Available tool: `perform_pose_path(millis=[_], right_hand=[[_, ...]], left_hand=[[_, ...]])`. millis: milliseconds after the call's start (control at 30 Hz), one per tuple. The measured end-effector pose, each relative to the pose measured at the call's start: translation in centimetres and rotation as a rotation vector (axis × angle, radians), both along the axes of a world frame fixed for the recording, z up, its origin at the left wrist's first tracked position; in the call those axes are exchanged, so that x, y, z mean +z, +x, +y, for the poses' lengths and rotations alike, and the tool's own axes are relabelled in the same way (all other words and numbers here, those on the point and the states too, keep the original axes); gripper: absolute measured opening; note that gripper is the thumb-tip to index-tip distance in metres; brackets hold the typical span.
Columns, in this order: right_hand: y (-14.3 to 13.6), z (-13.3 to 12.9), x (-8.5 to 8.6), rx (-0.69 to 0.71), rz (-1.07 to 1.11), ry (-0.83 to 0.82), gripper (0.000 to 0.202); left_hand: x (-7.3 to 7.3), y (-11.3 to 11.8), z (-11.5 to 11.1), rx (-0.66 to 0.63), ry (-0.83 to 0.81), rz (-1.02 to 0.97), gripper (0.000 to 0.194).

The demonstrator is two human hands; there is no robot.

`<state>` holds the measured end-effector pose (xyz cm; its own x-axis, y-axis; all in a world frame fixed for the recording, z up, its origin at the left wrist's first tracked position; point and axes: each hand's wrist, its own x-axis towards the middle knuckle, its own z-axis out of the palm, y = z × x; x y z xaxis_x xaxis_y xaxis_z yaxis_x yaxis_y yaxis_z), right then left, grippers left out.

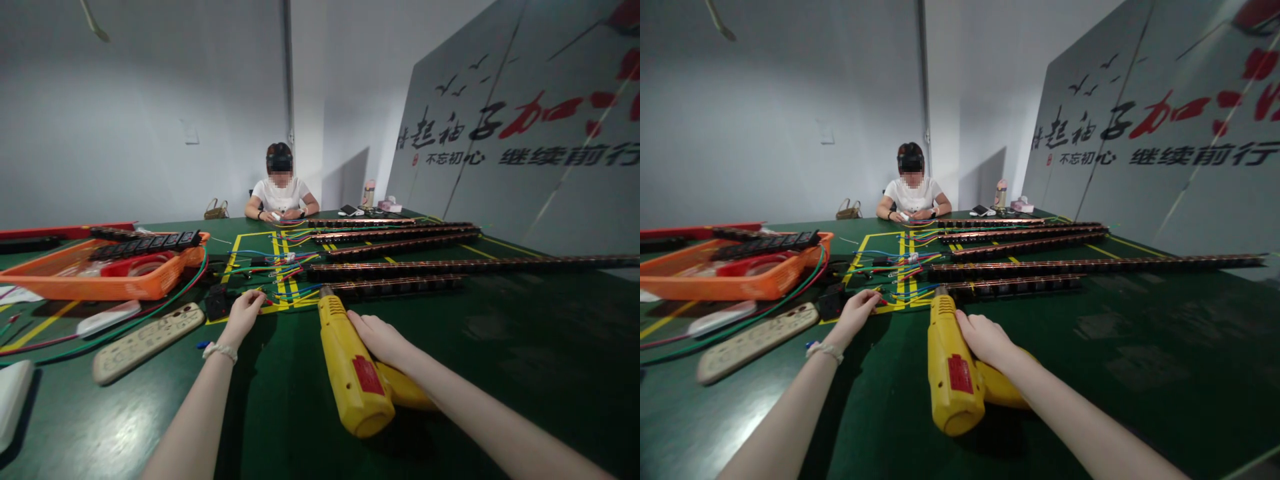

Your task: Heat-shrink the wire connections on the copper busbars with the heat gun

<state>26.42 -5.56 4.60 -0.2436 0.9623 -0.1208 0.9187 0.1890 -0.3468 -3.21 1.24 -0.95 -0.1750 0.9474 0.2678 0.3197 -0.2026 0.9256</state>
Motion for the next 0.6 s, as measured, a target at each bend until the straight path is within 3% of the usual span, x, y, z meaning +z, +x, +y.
perform_pose_path(millis=[200,500,600], right_hand=[[-1.3,-0.1,-0.2,0.142,-0.102,0.033,0.045],[-6.8,-1.0,0.6,0.255,-0.076,0.017,0.039],[-8.3,-0.9,0.6,0.261,-0.043,0.007,0.045]], left_hand=[[-0.3,-0.2,0.3,0.010,-0.005,-0.007,0.036],[-0.9,-0.3,0.6,-0.004,0.008,-0.023,0.034],[-0.8,-0.2,0.6,-0.011,0.017,-0.040,0.035]])
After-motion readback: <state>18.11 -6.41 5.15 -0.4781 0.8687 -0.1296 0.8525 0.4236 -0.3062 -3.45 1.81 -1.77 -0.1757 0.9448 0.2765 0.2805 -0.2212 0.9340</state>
